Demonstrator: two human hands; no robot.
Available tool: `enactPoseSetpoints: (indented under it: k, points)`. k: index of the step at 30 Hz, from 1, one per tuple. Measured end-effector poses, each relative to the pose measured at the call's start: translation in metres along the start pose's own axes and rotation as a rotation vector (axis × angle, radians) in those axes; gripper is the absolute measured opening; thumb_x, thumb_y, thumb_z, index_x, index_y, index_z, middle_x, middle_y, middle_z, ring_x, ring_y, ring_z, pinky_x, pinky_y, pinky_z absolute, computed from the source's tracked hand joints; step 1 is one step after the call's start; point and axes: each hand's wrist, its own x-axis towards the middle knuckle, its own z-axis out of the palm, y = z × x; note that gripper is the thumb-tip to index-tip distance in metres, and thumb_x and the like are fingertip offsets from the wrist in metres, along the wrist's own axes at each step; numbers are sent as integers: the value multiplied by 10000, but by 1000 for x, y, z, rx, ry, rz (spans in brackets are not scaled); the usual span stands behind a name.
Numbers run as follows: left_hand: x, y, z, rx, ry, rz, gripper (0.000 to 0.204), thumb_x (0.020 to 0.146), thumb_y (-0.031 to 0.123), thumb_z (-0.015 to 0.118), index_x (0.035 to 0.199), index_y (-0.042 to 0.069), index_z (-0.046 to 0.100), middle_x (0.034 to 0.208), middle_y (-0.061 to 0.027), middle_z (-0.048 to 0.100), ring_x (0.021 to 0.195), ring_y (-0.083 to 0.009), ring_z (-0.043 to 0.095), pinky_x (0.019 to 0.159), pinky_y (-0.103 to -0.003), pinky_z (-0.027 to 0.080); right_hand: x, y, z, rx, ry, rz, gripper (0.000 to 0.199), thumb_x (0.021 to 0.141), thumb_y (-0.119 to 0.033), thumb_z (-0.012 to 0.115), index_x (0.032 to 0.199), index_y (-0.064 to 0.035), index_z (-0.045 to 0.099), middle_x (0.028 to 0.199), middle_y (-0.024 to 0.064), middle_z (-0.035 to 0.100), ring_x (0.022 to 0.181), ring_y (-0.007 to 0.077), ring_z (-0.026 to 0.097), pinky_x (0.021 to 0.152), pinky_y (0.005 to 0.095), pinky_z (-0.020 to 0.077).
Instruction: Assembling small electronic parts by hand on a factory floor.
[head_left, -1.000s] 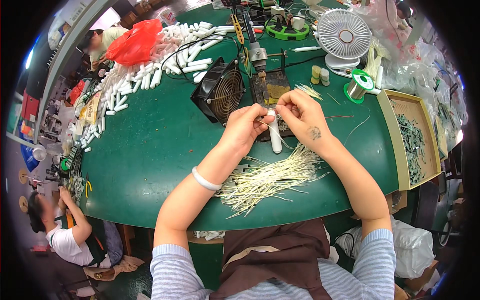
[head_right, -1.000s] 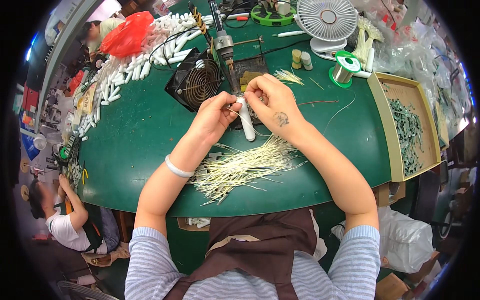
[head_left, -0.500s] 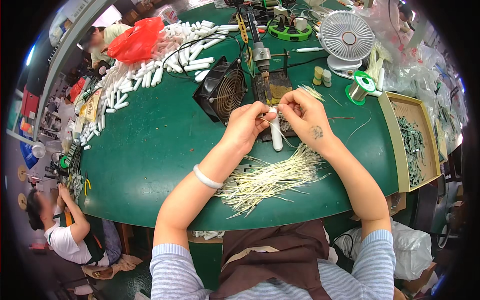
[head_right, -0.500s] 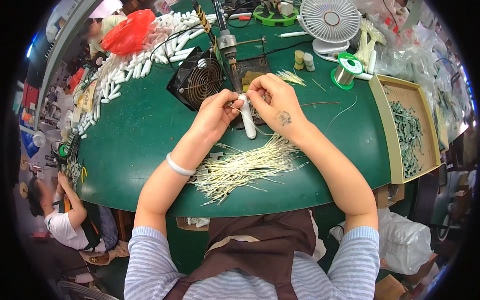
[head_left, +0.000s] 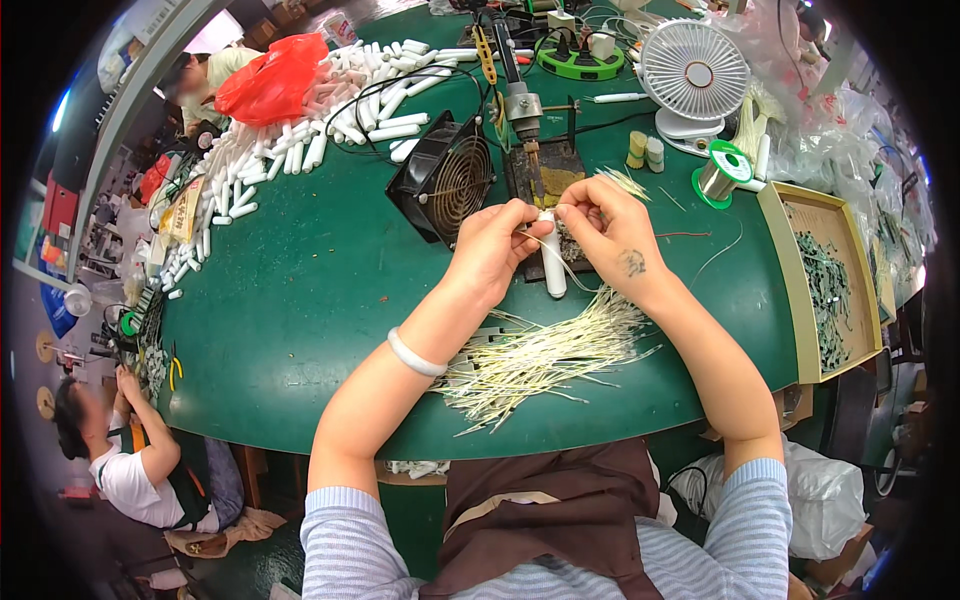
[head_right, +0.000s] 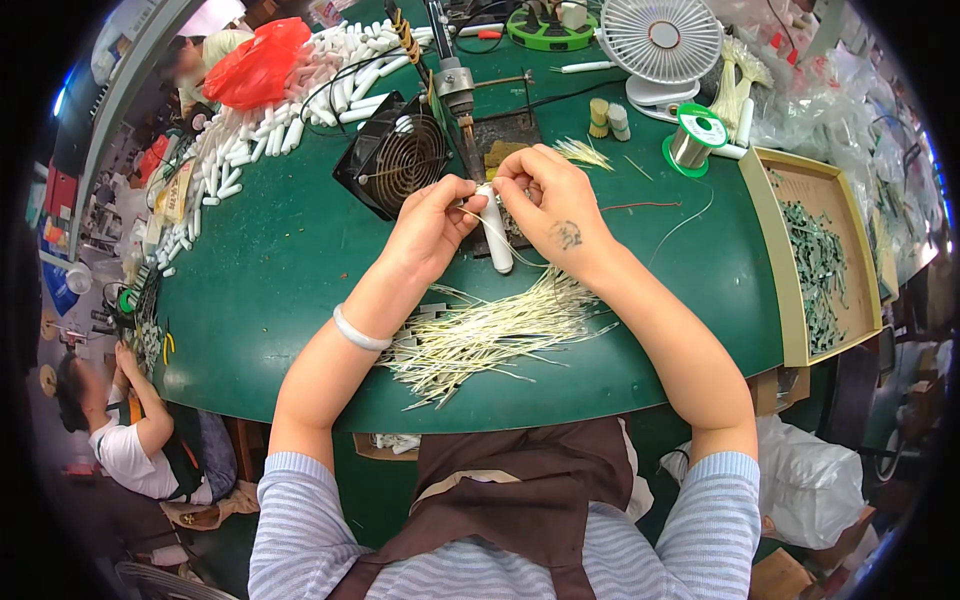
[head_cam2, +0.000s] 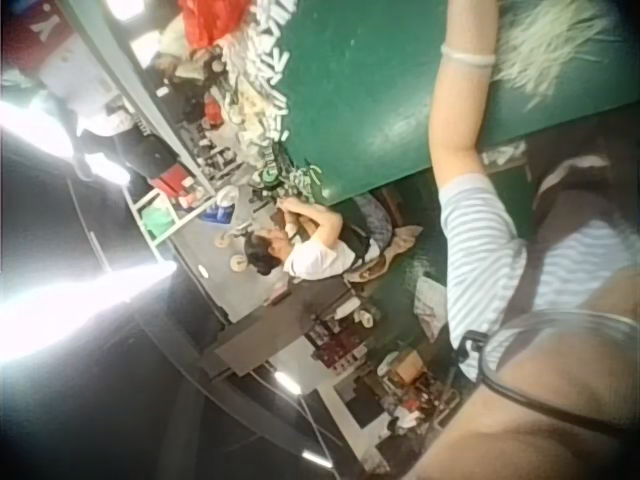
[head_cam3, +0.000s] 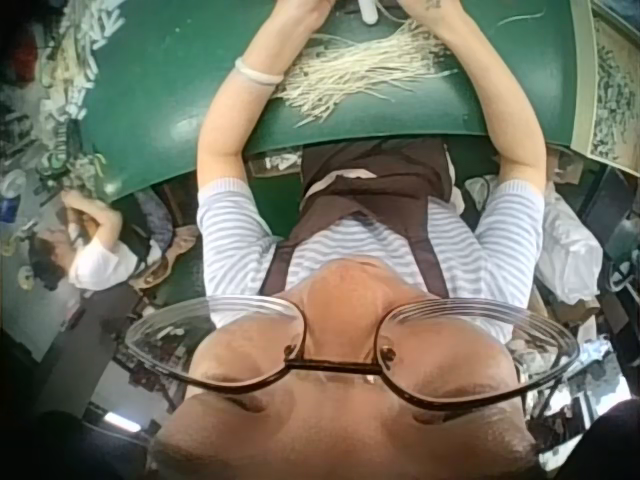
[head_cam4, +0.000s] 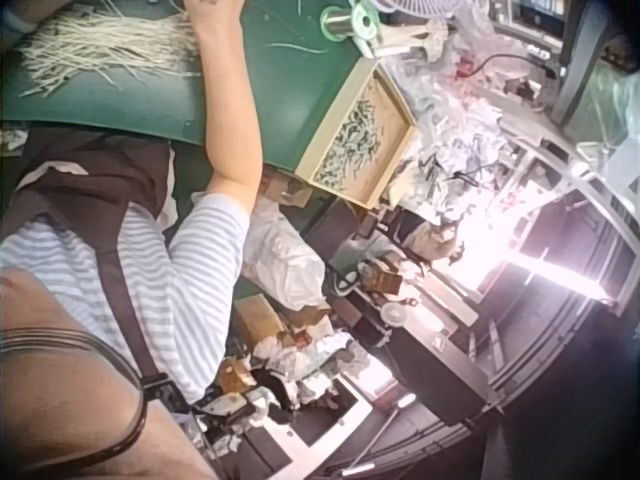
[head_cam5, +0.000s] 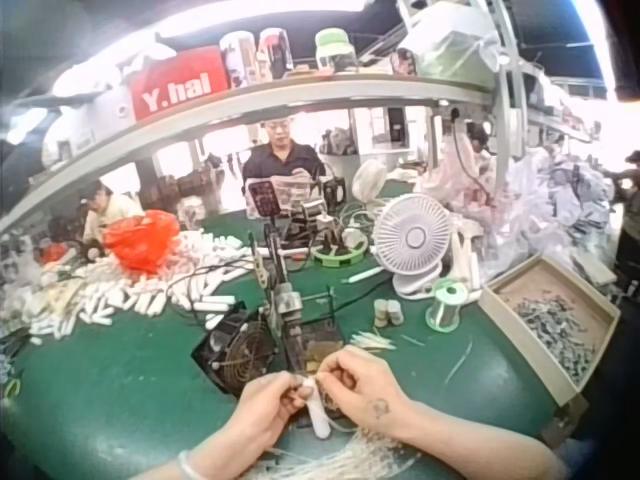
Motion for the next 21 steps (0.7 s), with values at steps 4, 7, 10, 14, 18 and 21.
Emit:
enactPoseSetpoints:
  k: [4,7,10,14,18,21]
  points:
    - [-1,-1,-1,-2,6,2,127,876,124,590,905,13,644,869,-75,696,787,-112,647,703,-226,474,0,-1,1,23,-4,21,86,883,-66,668,896,1,617,795,-6,503,669,69,427,584,230,369]
    - [-1,-1,-1,-10,6,-6,126,881,121,587,910,12,644,879,-70,695,794,-107,647,703,-227,476,-1,-2,-2,35,15,46,94,887,-72,667,896,5,613,809,-3,514,693,72,438,594,229,374]
    - [-3,0,-3,-23,-5,-26,124,885,116,585,914,10,643,921,-77,704,796,-102,647,705,-228,478,-2,-1,-4,52,41,61,103,890,-75,667,894,9,608,820,3,522,714,74,450,606,228,381]
    - [-11,1,-1,-37,-17,-46,118,888,110,586,913,9,643,987,-99,714,795,-97,645,707,-228,482,-2,6,-7,56,59,57,108,896,-82,663,898,9,605,837,5,532,730,74,460,621,218,391]
    - [-24,4,2,4,-92,-7,94,892,97,591,894,13,634,1013,-115,714,790,-93,642,704,-227,489,-4,9,-12,136,64,104,112,941,-114,624,954,-10,586,858,-38,525,765,39,454,640,200,390]
    - [-31,5,2,54,-178,86,68,893,77,598,864,19,620,1018,-147,711,763,-102,650,679,-225,495,-3,11,-19,220,80,168,119,965,-136,601,988,-23,572,857,-63,512,767,17,442,640,187,376]
